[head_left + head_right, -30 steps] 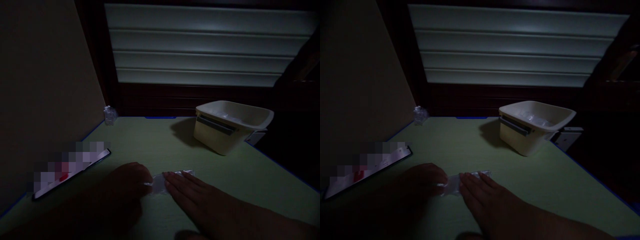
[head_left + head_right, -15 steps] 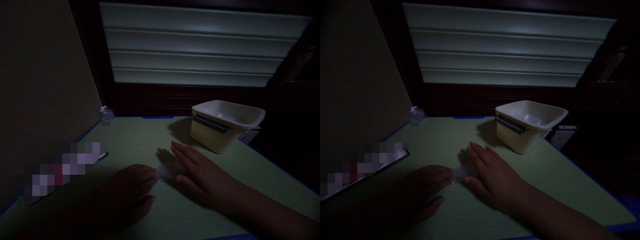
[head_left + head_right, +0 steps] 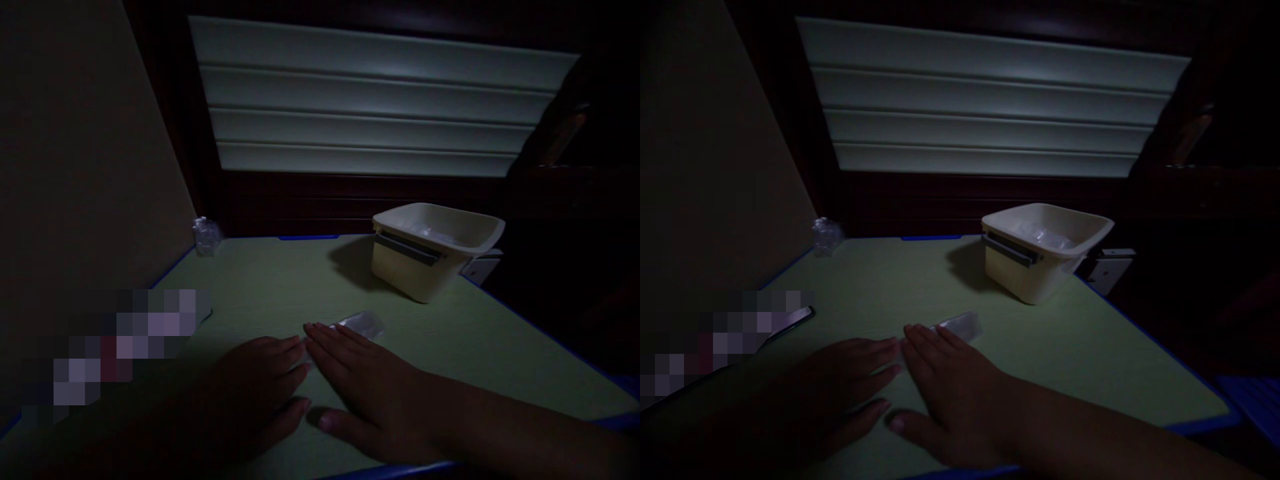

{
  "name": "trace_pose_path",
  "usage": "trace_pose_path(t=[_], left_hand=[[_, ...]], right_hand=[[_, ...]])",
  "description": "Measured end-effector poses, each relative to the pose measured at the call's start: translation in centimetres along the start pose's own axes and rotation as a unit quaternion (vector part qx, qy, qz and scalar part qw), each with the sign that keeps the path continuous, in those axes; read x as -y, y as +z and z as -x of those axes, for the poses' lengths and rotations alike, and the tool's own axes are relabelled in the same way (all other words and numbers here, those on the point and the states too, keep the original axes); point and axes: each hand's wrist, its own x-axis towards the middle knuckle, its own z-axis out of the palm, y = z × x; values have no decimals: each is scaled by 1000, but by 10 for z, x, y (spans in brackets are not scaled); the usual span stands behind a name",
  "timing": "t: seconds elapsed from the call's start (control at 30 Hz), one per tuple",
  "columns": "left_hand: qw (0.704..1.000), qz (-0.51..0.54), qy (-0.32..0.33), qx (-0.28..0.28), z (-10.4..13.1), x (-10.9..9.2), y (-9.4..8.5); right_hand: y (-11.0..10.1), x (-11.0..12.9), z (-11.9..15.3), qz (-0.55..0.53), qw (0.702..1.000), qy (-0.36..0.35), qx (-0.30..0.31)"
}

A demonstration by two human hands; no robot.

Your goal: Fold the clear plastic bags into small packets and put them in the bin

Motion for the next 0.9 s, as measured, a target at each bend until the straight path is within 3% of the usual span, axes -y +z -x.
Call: trace_pose_path(t=[0.2,0.47,0.63,0.7,0.9], left_hand=[[1000,10,-3,4,1,1,-1],[1000,19,8,20,-1,1,-3],[998,47,-12,31,-1,0,-2],[997,56,-26,48,-2,0,-3],[995,40,-12,87,-6,-5,-10]], right_hand=[[-3,-18,23,78,996,50,0],[5,-55,58,120,982,101,-109],[-1,-50,45,154,961,123,-197],[-5,-40,36,166,957,101,-215],[-3,-16,5,198,967,23,-156]])
